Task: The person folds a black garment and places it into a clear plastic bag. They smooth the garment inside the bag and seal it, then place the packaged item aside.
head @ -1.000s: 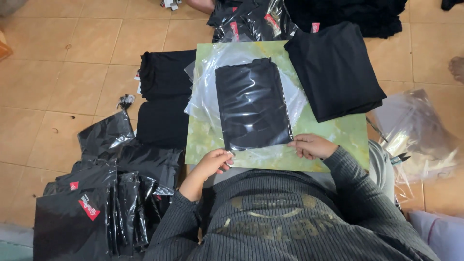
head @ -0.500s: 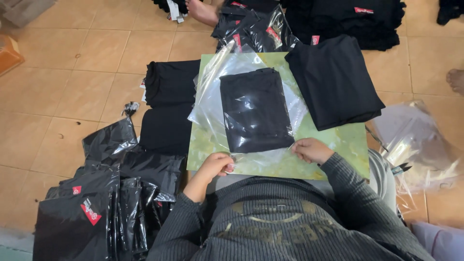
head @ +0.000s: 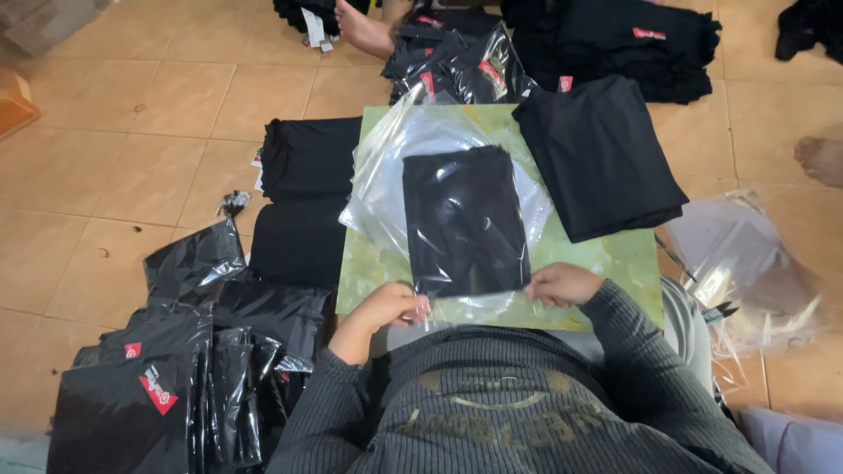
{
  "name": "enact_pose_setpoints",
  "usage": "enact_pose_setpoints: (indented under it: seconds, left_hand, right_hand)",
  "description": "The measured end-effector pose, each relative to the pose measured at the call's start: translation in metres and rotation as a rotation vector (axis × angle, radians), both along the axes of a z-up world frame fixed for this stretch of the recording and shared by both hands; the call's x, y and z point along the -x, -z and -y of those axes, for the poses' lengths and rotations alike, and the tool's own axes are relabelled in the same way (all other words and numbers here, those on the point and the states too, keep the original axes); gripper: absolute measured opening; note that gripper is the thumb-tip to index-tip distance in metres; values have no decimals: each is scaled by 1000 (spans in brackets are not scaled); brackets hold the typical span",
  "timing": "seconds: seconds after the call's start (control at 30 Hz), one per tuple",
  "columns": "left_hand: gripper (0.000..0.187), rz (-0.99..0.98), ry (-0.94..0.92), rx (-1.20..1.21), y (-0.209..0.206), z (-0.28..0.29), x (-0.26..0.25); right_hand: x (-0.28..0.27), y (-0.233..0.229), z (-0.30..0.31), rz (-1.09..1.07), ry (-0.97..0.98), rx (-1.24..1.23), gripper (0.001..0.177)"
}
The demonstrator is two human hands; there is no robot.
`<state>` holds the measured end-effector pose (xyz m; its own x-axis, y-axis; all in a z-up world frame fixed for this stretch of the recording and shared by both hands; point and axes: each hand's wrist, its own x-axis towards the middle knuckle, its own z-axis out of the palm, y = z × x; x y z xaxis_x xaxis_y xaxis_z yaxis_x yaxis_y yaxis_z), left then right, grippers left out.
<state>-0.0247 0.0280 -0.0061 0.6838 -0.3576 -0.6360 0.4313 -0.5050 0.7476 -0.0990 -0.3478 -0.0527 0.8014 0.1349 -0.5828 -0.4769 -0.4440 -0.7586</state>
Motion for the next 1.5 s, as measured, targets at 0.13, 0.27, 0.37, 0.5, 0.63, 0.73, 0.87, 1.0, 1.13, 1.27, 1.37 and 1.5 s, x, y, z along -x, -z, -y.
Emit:
enact_pose_setpoints:
  seconds: [0.13,0.27,0.37,0.5,0.63,0.73,0.87,1.0,1.13,1.27,1.37,1.5]
  left_hand:
    - [33,114,11,-138,16,0,-3]
    - [37,434,109,-458,15,20,-7]
    - [49,904,244,-370,-4,42,-2]
    - [54,1144,328,-418,49,51,-31]
    - [43,963,361,-480,28,55,-46]
    - [44,843,419,-500,-13,57,-41]
    - [38,815,508,-488,-2,56,-47]
    - [21,954,485,-500,54,67,-61]
    - [16,994,429,-393,29,75,-44]
    - [29,1091,358,-285,-27,87,-10]
    - [24,1094,409,-262,-46,97,5]
    - [29,1075,555,-95,-55,104,28]
  right_hand:
    - [-12,11,5,88,130,150,27]
    - [-20,35,16,219,212,452,27]
    - [-14,24,7,246,245,609,28]
    - [-2,16,-19,501,204,569,20]
    - [4,17,-30,691,107,491,19]
    - [6,11,-42,701,112,422,16]
    - [0,10,-59,760,8,323,13]
    - [-8,4,-78,831,-103,298,15]
    - [-14,-12,-93,1050,-236,233,33]
    - [-47,10,-93,1214,-329,425,43]
    - [-84,19,-90,1026,-404,453,69]
    - [-152,11,-111,930,-357,623,59]
